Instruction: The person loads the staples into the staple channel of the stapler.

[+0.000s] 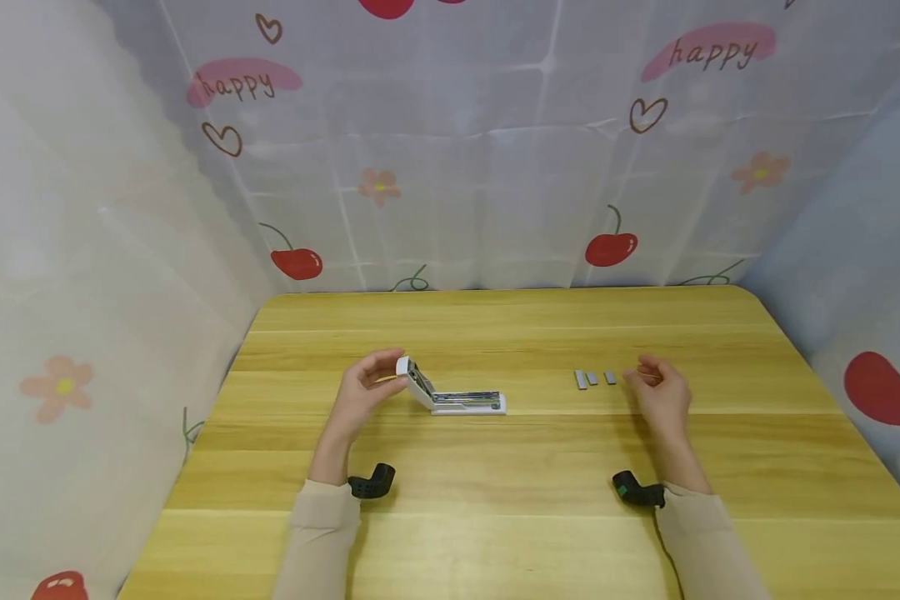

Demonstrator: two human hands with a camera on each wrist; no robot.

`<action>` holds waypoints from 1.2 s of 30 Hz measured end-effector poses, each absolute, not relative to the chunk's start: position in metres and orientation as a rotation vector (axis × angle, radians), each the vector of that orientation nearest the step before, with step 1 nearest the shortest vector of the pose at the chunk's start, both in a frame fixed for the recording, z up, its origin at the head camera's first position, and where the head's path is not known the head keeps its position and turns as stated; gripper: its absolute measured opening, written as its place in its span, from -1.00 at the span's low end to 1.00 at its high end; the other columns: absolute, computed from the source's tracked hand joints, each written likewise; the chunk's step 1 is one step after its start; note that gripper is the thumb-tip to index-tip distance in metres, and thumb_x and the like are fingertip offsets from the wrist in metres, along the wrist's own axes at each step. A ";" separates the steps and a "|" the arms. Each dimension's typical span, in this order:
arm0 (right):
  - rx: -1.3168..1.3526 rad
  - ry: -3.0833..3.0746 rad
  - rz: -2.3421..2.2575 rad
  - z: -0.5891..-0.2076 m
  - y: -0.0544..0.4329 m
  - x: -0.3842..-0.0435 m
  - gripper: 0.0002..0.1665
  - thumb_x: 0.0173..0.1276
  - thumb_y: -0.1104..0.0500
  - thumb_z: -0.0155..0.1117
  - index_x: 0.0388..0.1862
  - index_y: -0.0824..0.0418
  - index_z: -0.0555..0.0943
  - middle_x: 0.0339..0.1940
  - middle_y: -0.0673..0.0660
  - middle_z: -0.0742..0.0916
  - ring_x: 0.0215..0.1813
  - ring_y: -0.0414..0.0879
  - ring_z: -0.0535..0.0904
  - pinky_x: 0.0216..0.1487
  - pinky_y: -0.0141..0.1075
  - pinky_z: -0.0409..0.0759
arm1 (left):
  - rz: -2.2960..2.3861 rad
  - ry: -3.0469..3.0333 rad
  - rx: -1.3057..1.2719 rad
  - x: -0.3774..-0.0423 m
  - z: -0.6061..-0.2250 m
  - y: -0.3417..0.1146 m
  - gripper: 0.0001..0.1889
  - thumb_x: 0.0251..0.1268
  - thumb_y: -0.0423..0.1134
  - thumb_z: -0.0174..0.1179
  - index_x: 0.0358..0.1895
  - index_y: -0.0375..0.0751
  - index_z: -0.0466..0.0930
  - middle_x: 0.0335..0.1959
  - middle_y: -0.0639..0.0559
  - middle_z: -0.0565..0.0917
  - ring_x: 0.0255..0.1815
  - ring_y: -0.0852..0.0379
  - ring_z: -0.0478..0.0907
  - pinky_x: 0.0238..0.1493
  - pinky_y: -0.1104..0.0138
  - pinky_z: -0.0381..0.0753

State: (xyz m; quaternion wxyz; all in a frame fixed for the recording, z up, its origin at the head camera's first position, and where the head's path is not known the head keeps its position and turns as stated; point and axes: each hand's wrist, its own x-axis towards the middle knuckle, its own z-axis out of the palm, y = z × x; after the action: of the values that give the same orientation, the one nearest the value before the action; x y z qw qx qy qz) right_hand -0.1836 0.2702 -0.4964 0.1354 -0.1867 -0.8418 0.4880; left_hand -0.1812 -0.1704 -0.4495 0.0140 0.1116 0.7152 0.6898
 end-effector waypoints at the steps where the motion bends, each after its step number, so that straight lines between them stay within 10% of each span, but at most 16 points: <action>1: -0.547 -2.445 1.404 -0.499 0.270 -0.184 -0.51 0.34 0.17 0.29 0.21 0.32 0.55 0.05 0.28 0.66 -0.32 -0.57 0.38 -0.30 -0.68 0.40 | 2.147 2.230 0.343 -0.181 -0.450 -0.170 -0.52 0.21 -0.47 0.29 0.21 -0.48 0.46 0.16 -0.28 0.52 -0.01 0.24 0.55 -0.01 0.46 0.60; 16: -0.377 -2.680 1.116 -0.515 0.258 -0.182 -0.52 0.33 0.08 0.32 0.13 0.33 0.59 0.02 0.32 0.67 0.03 0.21 0.55 -0.01 -0.02 0.50 | 2.123 2.282 0.283 -0.181 -0.450 -0.166 -0.59 0.27 -0.41 0.27 0.18 -0.40 0.52 0.14 -0.28 0.53 -0.03 0.20 0.53 -0.04 0.49 0.58; 36: -0.412 -2.686 0.935 -0.517 0.252 -0.185 -0.63 0.28 0.04 0.38 -0.08 0.29 0.68 -0.14 0.29 0.67 -0.09 0.21 0.52 -0.25 -0.04 0.43 | 2.141 2.266 0.254 -0.182 -0.452 -0.164 -0.60 0.27 -0.42 0.26 0.18 -0.39 0.52 0.14 -0.26 0.53 -0.03 0.19 0.54 -0.03 0.48 0.58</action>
State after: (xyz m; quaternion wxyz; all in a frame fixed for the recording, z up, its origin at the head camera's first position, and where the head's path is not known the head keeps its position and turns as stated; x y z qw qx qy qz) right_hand -0.1847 0.2524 -0.5169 0.1337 -0.1421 -0.9263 0.3223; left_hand -0.1817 -0.1639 -0.4523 0.0071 0.0813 0.7245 0.6844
